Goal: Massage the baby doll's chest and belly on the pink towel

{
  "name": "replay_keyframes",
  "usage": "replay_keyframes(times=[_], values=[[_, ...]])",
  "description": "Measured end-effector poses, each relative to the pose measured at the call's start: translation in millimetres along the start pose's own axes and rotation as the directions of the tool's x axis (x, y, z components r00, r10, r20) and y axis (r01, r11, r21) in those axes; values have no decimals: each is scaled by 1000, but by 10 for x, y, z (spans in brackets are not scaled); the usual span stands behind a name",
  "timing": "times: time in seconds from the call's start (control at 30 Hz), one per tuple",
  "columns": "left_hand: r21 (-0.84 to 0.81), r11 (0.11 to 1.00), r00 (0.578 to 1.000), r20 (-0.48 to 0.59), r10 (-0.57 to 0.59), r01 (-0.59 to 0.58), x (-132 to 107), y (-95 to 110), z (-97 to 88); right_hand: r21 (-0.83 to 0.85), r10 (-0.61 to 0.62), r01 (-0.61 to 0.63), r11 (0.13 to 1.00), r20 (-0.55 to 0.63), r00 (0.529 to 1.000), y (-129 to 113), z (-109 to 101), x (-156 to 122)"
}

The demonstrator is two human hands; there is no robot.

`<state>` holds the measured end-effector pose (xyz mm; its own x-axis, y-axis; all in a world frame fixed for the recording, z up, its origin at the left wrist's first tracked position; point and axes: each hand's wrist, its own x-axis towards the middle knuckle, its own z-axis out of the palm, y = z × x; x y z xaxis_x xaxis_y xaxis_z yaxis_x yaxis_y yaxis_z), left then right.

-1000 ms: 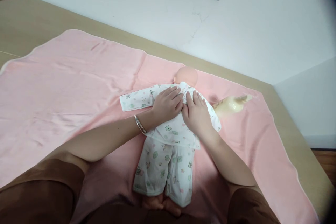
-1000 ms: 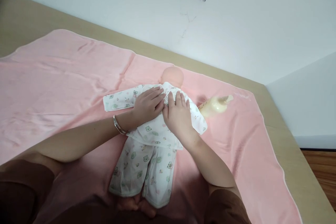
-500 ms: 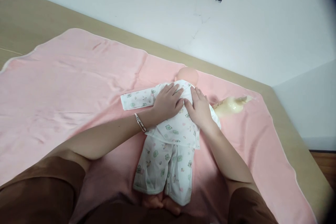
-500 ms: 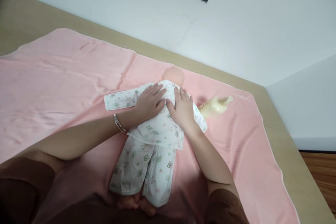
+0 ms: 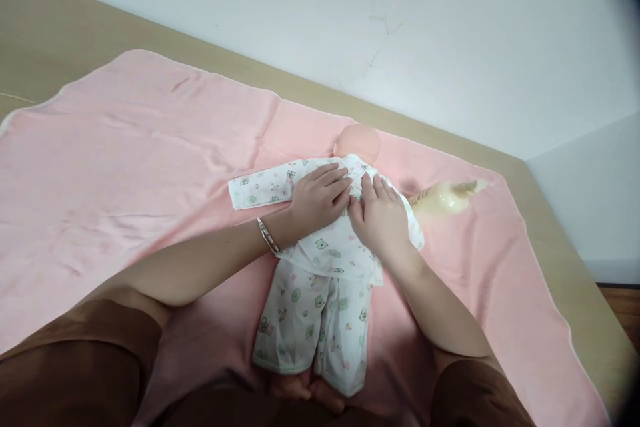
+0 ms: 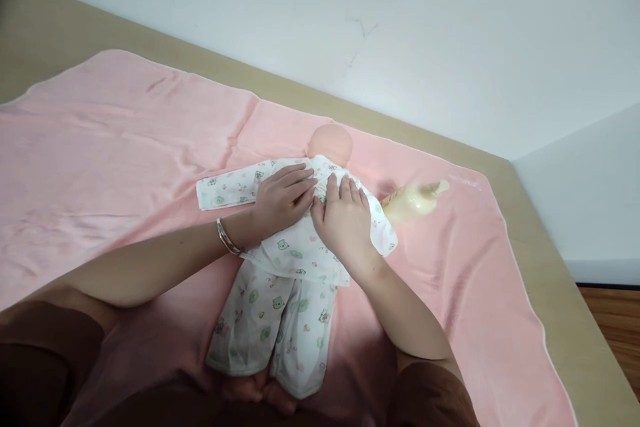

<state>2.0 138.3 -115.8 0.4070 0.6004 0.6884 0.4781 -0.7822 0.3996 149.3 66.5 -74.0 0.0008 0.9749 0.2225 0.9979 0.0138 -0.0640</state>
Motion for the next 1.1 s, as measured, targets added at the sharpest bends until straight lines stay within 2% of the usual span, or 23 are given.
replay_keyframes(times=[0.17, 0.4, 0.6, 0.87, 1.1], values=[[2, 1000, 1000, -6, -8, 8, 10, -24, 25, 130, -3, -1, 992, 26, 1000, 38, 78, 61], [-7, 1000, 1000, -1, -21, 21, 19, -65, 59, 358, 58, -20, 934, -94, 994, 118, 193, 97], [-39, 997, 996, 58, -71, 73, 21, -74, 63, 392, 53, 4, 920, -135, 989, 130, 227, 94], [-46, 998, 998, 38, -50, 52, 30, -78, 62, 464, 99, 26, 886, -243, 965, 166, 264, 109], [-48, 998, 998, 40, -48, 50, 32, -84, 59, 508, 118, 22, 861, -241, 963, 194, 231, 163]])
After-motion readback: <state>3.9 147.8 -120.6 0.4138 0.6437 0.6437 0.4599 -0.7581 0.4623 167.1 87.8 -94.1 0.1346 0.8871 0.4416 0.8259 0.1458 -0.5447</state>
